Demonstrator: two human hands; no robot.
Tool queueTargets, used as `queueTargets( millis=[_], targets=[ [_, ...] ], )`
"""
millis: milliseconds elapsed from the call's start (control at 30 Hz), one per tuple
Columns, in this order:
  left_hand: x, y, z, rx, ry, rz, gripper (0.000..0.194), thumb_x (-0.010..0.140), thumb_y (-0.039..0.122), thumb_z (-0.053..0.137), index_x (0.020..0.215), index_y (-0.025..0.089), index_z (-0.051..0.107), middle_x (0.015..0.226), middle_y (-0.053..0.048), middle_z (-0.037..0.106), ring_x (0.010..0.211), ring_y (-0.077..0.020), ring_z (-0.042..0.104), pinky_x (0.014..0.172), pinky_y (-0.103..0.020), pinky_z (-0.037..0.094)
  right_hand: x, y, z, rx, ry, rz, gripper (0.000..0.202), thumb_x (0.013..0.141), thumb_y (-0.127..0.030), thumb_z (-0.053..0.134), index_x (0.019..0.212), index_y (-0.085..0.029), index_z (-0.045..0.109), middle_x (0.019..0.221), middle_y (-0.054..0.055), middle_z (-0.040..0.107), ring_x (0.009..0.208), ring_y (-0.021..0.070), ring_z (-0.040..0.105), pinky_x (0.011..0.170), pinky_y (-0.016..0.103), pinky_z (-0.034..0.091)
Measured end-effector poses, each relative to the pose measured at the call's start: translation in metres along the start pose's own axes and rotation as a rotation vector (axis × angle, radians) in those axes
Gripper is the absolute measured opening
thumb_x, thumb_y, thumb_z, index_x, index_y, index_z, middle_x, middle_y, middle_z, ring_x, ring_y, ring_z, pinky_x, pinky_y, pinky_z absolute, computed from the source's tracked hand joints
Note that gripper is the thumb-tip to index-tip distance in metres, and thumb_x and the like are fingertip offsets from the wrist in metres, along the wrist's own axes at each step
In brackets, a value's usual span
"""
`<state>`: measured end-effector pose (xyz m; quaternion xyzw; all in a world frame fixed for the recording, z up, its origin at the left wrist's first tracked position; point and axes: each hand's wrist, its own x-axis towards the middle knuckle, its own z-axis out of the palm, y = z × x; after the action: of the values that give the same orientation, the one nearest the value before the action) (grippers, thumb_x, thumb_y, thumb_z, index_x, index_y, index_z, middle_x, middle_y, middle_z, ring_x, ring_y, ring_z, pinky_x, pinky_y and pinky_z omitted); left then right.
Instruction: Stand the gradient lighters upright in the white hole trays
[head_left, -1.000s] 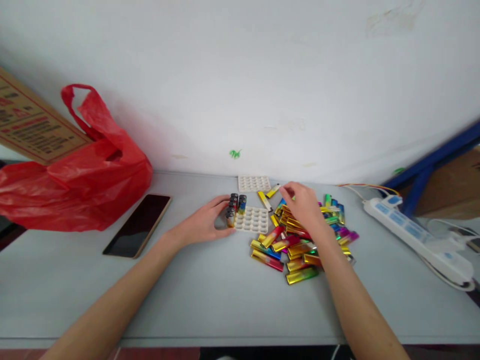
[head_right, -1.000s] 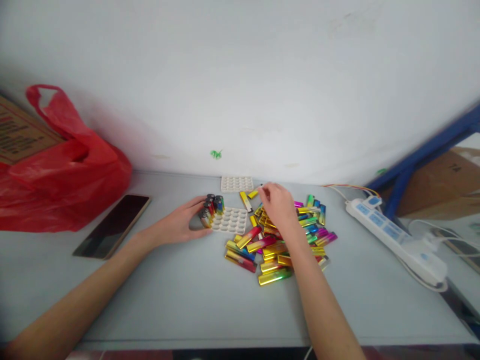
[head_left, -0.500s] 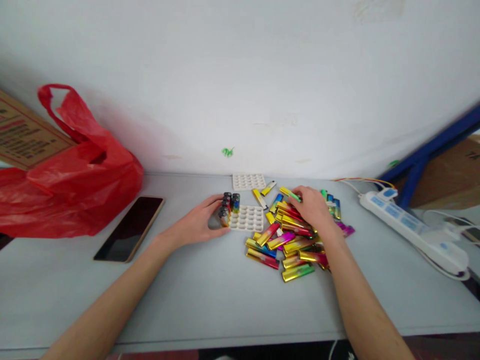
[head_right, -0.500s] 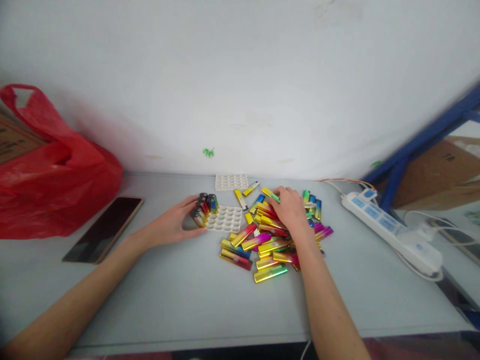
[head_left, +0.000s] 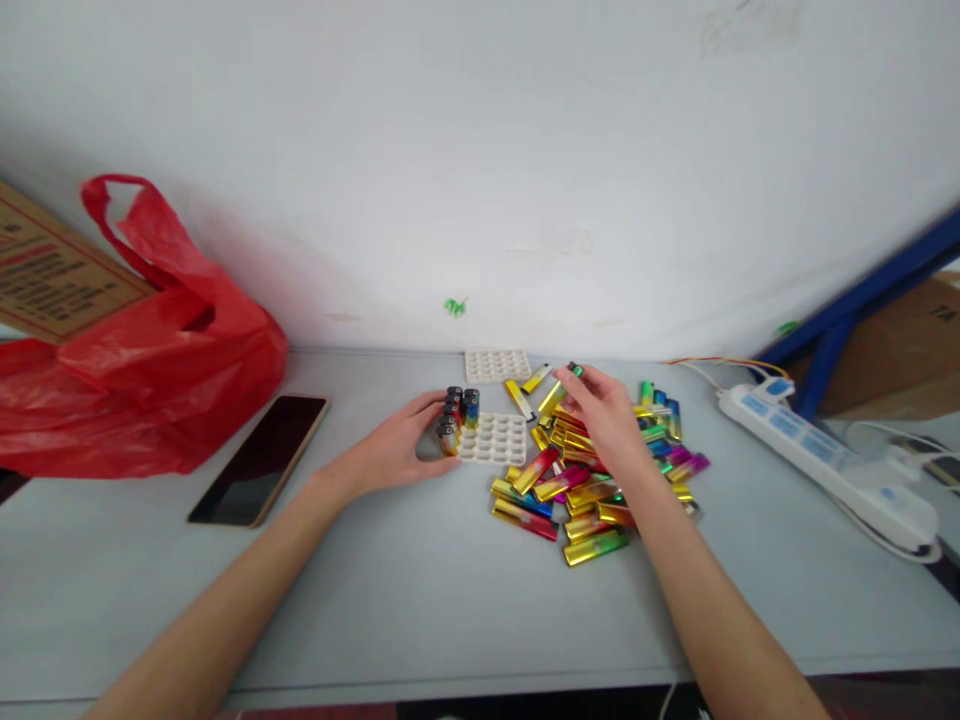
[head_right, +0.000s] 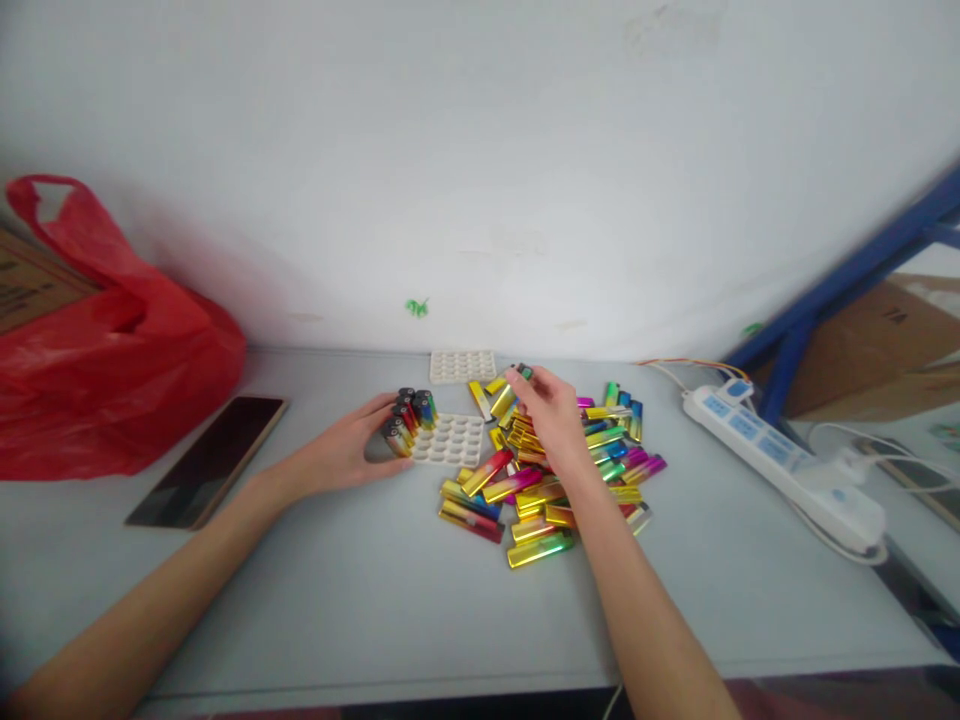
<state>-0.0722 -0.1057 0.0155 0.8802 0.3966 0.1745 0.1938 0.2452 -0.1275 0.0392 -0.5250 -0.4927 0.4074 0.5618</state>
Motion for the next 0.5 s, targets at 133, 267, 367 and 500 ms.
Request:
queueTargets(
  millis=[133,267,367,500],
  targets=[
    [0.0,0.0,0.001,-0.015,0.013,0.01,0.074,0.087,0.055,0.079,0.147,0.016,0.061,0.16,-0.018,0.058,0.148,-0.0384,0.058,0.131,-0.047,0.044,-0.014,-0.009,0.018,0.229,-0.197,0.098,0.045,0.093,-0.069,0.07,0.093,-0.024,0.063,0.076,-0.003,0.062,0.062,0.0142,0.057,0.058,0.027,0.05],
    [0.0,0.0,0.001,-0.023,0.027,0.028,0.074,0.088,0.053,0.08,0.15,0.018,0.059,0.161,-0.017,0.057,0.148,-0.0375,0.058,0.13,-0.047,0.044,-0.025,-0.013,0.035,0.258,-0.334,0.2,0.048,0.093,-0.074,0.068,0.098,-0.027,0.056,0.064,-0.011,0.043,0.048,0.0101,0.034,0.045,0.022,0.033],
    [0.0,0.0,0.001,-0.006,0.025,0.029,0.074,0.089,0.053,0.079,0.15,0.018,0.058,0.161,-0.017,0.057,0.148,-0.0373,0.058,0.131,-0.048,0.044,-0.03,-0.009,0.043,0.066,-0.282,0.142,0.053,0.094,-0.077,0.062,0.086,-0.025,0.054,0.062,-0.01,0.034,0.05,0.0101,0.027,0.046,0.024,0.022],
    [0.0,-0.001,0.002,0.002,0.026,0.027,0.075,0.088,0.054,0.079,0.149,0.015,0.059,0.16,-0.018,0.057,0.147,-0.0371,0.059,0.13,-0.046,0.045,-0.035,-0.007,0.048,-0.271,-0.122,-0.102,0.06,0.099,-0.07,0.057,0.064,-0.024,0.041,0.06,-0.005,0.037,0.06,0.0129,0.036,0.056,0.028,0.026]
  ],
)
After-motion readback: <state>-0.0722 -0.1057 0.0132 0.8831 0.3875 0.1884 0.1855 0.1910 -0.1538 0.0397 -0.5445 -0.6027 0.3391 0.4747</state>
